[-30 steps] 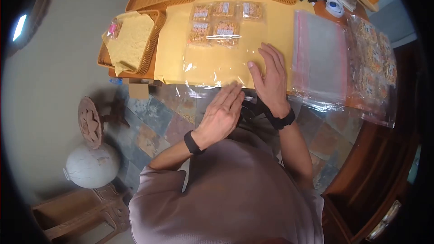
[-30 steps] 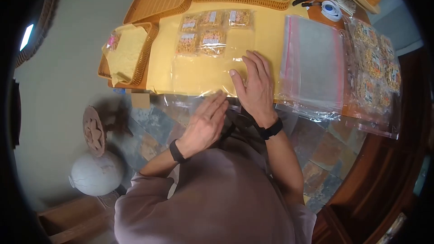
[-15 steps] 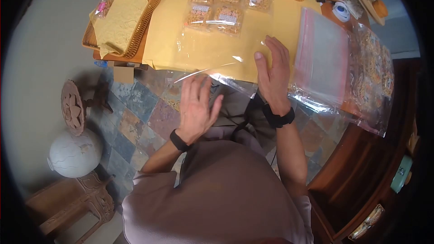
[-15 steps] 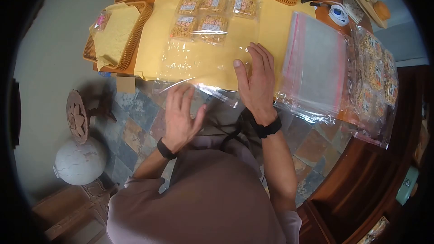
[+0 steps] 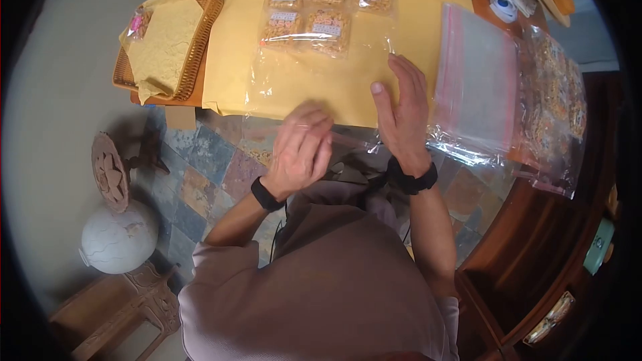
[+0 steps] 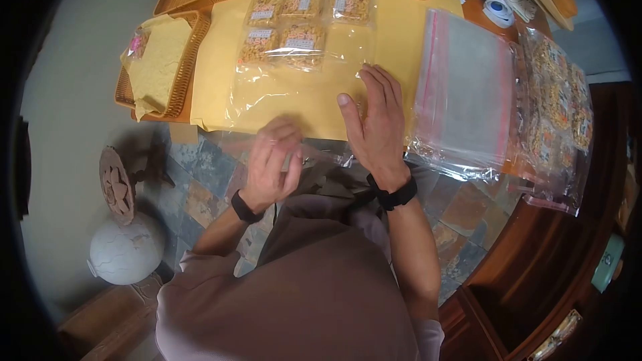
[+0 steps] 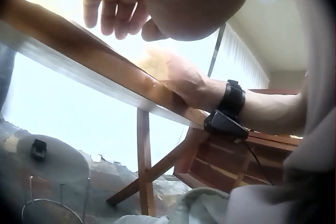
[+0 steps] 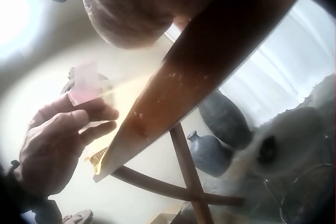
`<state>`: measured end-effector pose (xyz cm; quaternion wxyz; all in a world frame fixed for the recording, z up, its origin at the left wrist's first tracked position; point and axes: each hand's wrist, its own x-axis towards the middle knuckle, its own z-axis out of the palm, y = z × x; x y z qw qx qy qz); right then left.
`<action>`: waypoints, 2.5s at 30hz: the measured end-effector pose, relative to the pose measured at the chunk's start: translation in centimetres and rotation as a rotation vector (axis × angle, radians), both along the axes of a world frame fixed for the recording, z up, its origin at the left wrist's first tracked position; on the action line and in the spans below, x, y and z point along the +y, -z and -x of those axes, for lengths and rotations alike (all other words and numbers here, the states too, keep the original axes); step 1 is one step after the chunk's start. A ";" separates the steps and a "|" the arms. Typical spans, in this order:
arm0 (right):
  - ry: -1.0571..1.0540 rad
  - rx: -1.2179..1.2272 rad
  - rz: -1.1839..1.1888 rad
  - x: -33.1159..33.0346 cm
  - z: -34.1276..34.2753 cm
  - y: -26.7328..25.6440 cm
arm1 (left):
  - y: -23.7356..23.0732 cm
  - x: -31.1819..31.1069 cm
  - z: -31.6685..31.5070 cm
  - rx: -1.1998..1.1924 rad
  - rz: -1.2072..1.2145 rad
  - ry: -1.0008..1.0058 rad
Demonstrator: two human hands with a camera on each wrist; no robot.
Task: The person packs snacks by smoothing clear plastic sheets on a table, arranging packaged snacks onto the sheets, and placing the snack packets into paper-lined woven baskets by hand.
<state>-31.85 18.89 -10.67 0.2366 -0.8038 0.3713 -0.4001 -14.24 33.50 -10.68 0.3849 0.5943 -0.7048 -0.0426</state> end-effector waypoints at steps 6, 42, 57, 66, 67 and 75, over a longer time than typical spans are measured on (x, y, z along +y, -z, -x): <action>0.006 0.027 -0.004 0.2 -0.3 0.0 | -0.3 -1.0 0.1 -0.150 -0.081 -0.134; -0.209 0.070 0.150 0.4 0.5 -0.5 | -2.8 -4.4 3.1 1.486 -0.197 -0.092; -0.100 -0.132 0.073 0.5 0.7 -0.1 | -5.1 0.2 5.1 1.379 -0.753 0.055; -0.053 -0.096 0.219 0.8 0.7 -0.3 | -1.4 -8.5 5.4 -0.289 -0.139 -0.156; -0.049 -0.101 0.198 0.8 0.8 -0.3 | -1.6 -9.1 5.3 -0.292 -0.135 -0.150; -0.107 -0.148 0.162 0.8 0.8 0.0 | -0.9 -12.4 3.2 -0.395 -0.178 -0.279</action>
